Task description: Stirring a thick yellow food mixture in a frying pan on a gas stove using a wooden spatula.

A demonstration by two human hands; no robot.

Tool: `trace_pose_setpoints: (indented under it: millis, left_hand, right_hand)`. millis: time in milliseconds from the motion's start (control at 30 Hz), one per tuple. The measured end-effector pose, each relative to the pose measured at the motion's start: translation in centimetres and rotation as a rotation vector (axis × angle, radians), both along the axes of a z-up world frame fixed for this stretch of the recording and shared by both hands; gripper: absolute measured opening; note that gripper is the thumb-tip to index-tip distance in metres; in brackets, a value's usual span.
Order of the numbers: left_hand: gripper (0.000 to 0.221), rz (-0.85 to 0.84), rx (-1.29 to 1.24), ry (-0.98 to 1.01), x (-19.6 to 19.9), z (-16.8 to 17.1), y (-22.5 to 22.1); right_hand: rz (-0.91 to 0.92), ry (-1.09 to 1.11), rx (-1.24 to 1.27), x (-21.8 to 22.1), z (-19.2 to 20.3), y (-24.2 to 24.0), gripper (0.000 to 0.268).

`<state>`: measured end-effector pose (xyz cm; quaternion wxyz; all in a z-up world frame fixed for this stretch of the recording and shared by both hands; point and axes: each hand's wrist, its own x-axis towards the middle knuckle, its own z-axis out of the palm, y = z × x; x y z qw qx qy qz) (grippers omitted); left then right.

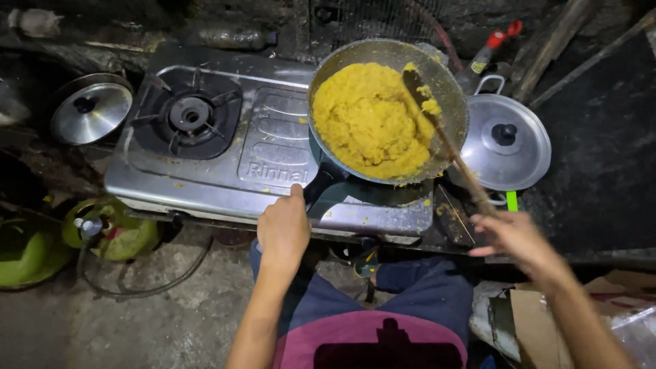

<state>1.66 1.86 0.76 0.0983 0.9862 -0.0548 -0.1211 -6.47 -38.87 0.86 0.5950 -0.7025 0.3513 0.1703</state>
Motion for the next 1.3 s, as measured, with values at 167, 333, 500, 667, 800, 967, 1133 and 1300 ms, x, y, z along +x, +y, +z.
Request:
trace_pose_setpoints:
  millis: [167,333,500,667,800,967,1133,1300]
  left_hand:
    - [0.033,0.017,0.022,-0.012,-0.1,0.3,-0.1]
    - [0.034,0.024,0.020,-0.025,-0.1,0.1,-0.1]
    - [0.039,0.015,0.042,-0.049,-0.2,-0.3,-0.2]
    - [0.037,-0.002,0.088,-0.106,-0.4,-0.5,-0.5]
    - [0.034,0.008,0.084,-0.074,-0.1,-1.0,-0.5]
    - [0.030,0.011,0.034,-0.139,-0.1,-1.1,-0.3]
    - [0.030,0.019,-0.012,-0.092,0.0,-0.3,0.0]
    - [0.029,0.028,-0.030,-0.088,-0.6,0.1,-0.1]
  right_hand:
    - [0.325,0.155,-1.260,0.4,4.2,-8.1,0.053]
    - [0.648,0.274,-1.966,0.6,8.3,-7.6,0.041]
    - [1.010,-0.141,-2.506,1.8,10.0,-6.5,0.041]
    - [1.052,-0.027,-2.118,4.4,11.9,-3.6,0.031]
    - [1.089,0.090,-1.868,6.2,9.8,-1.0,0.037]
    - [0.853,-0.176,-1.352,6.2,3.4,1.5,0.039]
    - [0.710,-0.176,-1.167,5.8,3.3,3.1,0.043]
    - [0.565,-0.209,-1.044,4.1,3.8,4.4,0.039]
